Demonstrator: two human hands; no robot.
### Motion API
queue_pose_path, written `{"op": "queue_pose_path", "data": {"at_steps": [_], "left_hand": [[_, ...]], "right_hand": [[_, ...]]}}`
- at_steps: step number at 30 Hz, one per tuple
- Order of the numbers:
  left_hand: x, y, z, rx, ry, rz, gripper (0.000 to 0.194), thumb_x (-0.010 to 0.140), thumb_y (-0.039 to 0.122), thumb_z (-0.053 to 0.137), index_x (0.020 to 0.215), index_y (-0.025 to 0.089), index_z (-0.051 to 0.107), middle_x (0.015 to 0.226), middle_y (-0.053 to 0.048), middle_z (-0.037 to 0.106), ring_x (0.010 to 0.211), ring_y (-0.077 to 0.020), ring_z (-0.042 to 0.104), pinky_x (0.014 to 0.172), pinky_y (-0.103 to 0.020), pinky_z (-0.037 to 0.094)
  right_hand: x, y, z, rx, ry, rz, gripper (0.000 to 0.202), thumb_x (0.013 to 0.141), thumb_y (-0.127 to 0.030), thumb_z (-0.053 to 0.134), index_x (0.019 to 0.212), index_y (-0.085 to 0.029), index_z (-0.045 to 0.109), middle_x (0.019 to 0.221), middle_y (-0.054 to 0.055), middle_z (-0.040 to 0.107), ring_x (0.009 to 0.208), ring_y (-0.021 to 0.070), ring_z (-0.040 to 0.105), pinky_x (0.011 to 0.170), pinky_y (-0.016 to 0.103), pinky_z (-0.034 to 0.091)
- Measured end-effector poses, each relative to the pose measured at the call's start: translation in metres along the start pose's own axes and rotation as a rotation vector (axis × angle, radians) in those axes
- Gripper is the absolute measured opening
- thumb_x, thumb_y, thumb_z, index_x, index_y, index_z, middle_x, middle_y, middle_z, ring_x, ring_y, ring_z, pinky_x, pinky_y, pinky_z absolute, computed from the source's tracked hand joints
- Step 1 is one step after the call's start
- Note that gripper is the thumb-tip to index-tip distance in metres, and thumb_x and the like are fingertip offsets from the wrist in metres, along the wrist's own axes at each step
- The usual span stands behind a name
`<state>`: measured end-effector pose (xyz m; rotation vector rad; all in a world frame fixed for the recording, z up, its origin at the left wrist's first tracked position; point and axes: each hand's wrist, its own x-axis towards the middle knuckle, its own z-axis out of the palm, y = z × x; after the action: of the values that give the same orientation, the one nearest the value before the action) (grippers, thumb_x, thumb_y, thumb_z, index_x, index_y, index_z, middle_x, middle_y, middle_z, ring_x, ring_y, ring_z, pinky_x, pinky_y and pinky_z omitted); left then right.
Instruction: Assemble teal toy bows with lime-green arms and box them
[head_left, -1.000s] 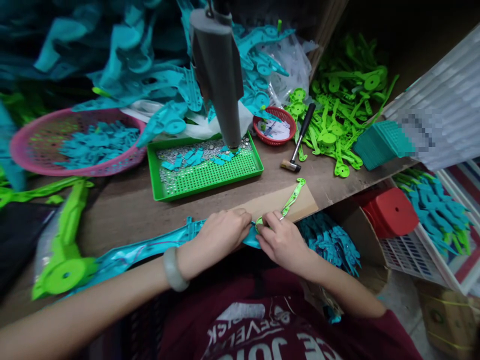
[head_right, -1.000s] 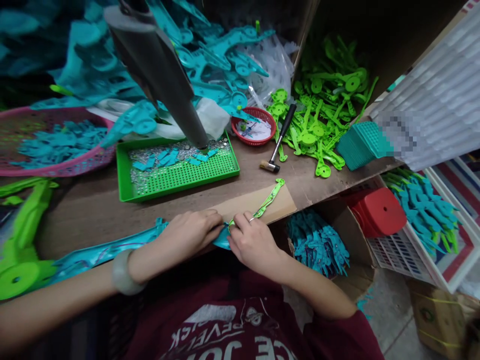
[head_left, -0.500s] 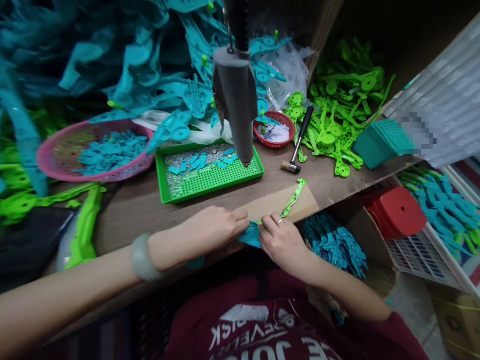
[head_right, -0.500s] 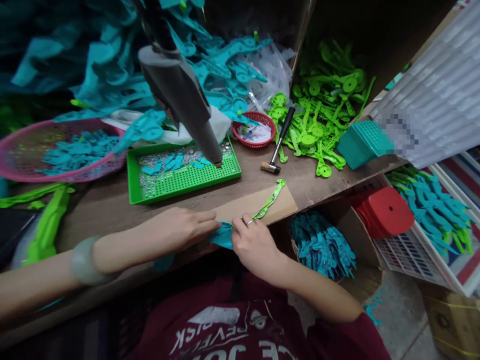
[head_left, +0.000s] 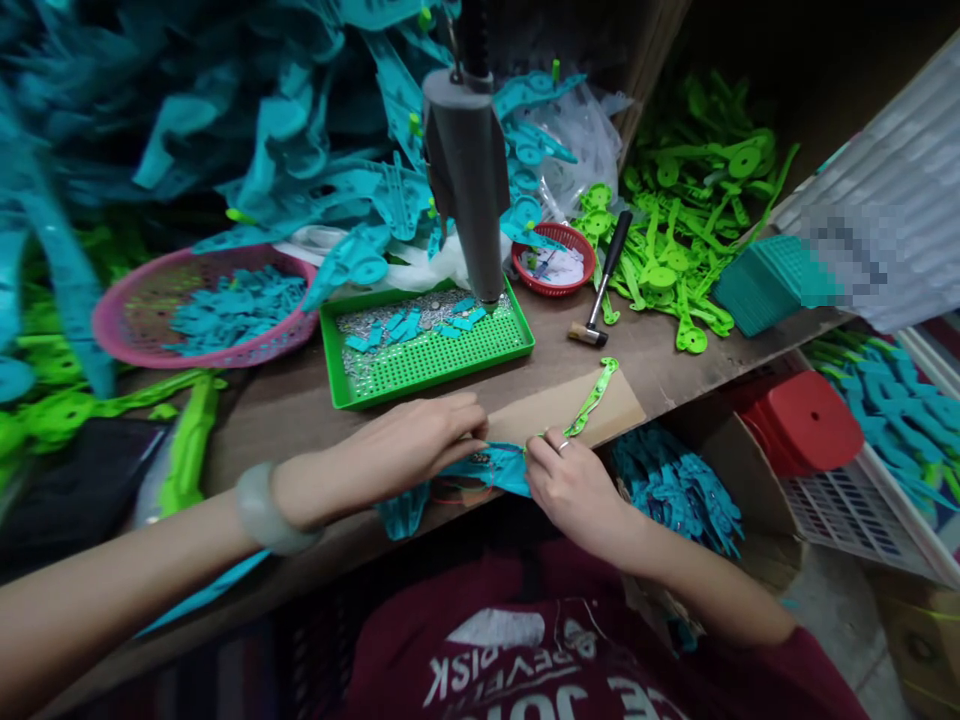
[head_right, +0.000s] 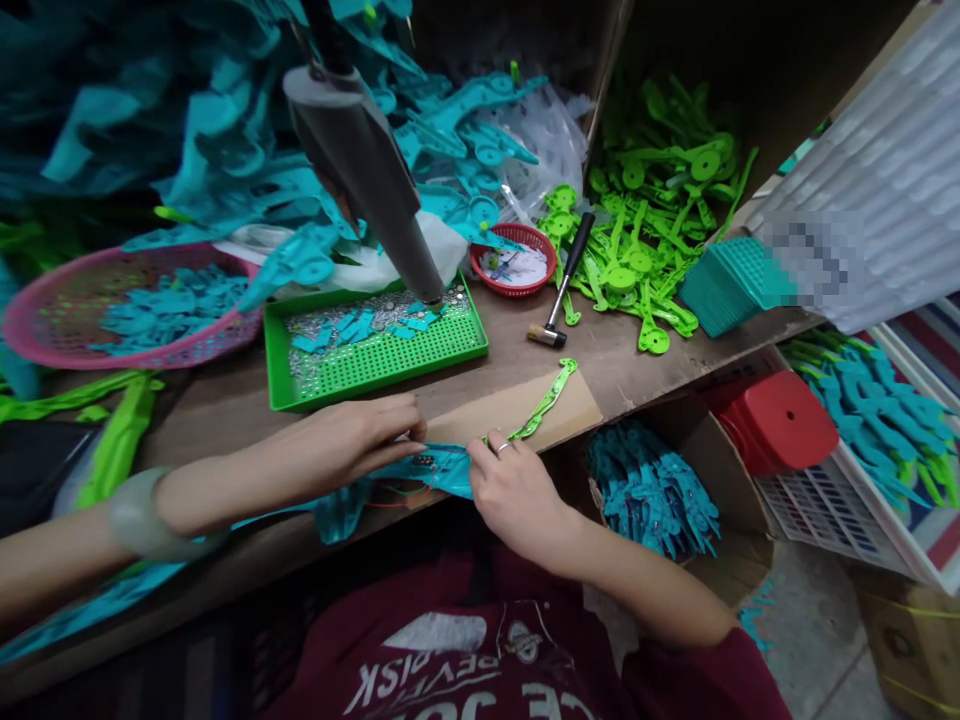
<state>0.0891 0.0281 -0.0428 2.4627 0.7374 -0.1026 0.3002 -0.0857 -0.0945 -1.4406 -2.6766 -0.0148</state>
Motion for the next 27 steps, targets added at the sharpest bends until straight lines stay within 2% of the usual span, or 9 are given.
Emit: {"op": "queue_pose_path", "data": {"at_steps": [5,8,10,15,22,24,27], "left_hand": [[-0.002,0.012,0.007,-0.071,0.103,-0.195,0.021,0.098,0.032,0.041,0.083,0.021,0.052,0.081,-0.003,0.059,0.07,-0.0187,0.059,0.064,-0.03,0.042],[0.004,0.018,0.007,-0.094,0.057,-0.335,0.017,0.094,0.028,0.045,0.08,0.021,0.054,0.075,-0.001,0.063,0.066,-0.0176,0.059,0.06,-0.029,0.04],[0.01,0.019,0.003,-0.136,-0.007,-0.365,0.015,0.088,0.027,0.052,0.076,0.021,0.059,0.072,0.0,0.066,0.063,-0.0163,0.06,0.058,-0.027,0.039],[0.021,0.016,-0.006,-0.164,-0.12,-0.28,0.015,0.082,0.025,0.059,0.077,0.022,0.074,0.067,0.001,0.071,0.063,-0.0145,0.063,0.057,-0.023,0.038],[0.025,0.019,-0.007,-0.135,-0.278,-0.227,0.015,0.086,0.021,0.058,0.078,0.02,0.071,0.071,-0.001,0.071,0.063,-0.0149,0.062,0.058,-0.024,0.038],[0.024,0.017,-0.007,-0.107,-0.273,-0.163,0.014,0.089,0.021,0.057,0.08,0.02,0.068,0.075,-0.001,0.069,0.066,-0.0155,0.062,0.06,-0.024,0.039],[0.018,0.011,-0.007,-0.091,-0.181,-0.029,0.014,0.091,0.026,0.054,0.081,0.02,0.063,0.086,-0.003,0.066,0.076,-0.0169,0.062,0.067,-0.025,0.043]], "right_hand": [[0.0,-0.001,0.0,0.004,-0.001,0.014,0.016,0.096,-0.012,0.055,0.084,-0.015,0.067,0.092,0.01,0.06,0.093,0.0246,0.051,0.07,0.036,0.046],[0.0,-0.002,-0.001,-0.003,-0.018,0.009,0.016,0.096,-0.011,0.054,0.087,-0.014,0.067,0.093,0.011,0.06,0.092,0.0251,0.051,0.069,0.037,0.046],[0.0,-0.002,-0.001,-0.003,-0.028,0.015,0.016,0.096,-0.011,0.053,0.088,-0.014,0.067,0.094,0.011,0.06,0.093,0.0253,0.052,0.07,0.037,0.047],[-0.001,-0.002,0.0,-0.008,-0.038,0.015,0.016,0.096,-0.011,0.052,0.089,-0.014,0.066,0.097,0.012,0.06,0.096,0.0258,0.052,0.072,0.037,0.049],[0.0,-0.004,-0.002,-0.019,-0.009,0.031,0.014,0.095,-0.012,0.055,0.089,-0.014,0.067,0.094,0.01,0.06,0.093,0.0252,0.053,0.071,0.036,0.049],[0.0,-0.004,-0.003,-0.03,0.009,0.032,0.014,0.095,-0.012,0.056,0.088,-0.014,0.067,0.093,0.01,0.06,0.092,0.0251,0.053,0.07,0.036,0.049],[0.0,-0.004,-0.002,-0.026,-0.013,0.021,0.016,0.096,-0.012,0.054,0.088,-0.014,0.067,0.096,0.011,0.061,0.093,0.0251,0.053,0.071,0.036,0.05]]}}
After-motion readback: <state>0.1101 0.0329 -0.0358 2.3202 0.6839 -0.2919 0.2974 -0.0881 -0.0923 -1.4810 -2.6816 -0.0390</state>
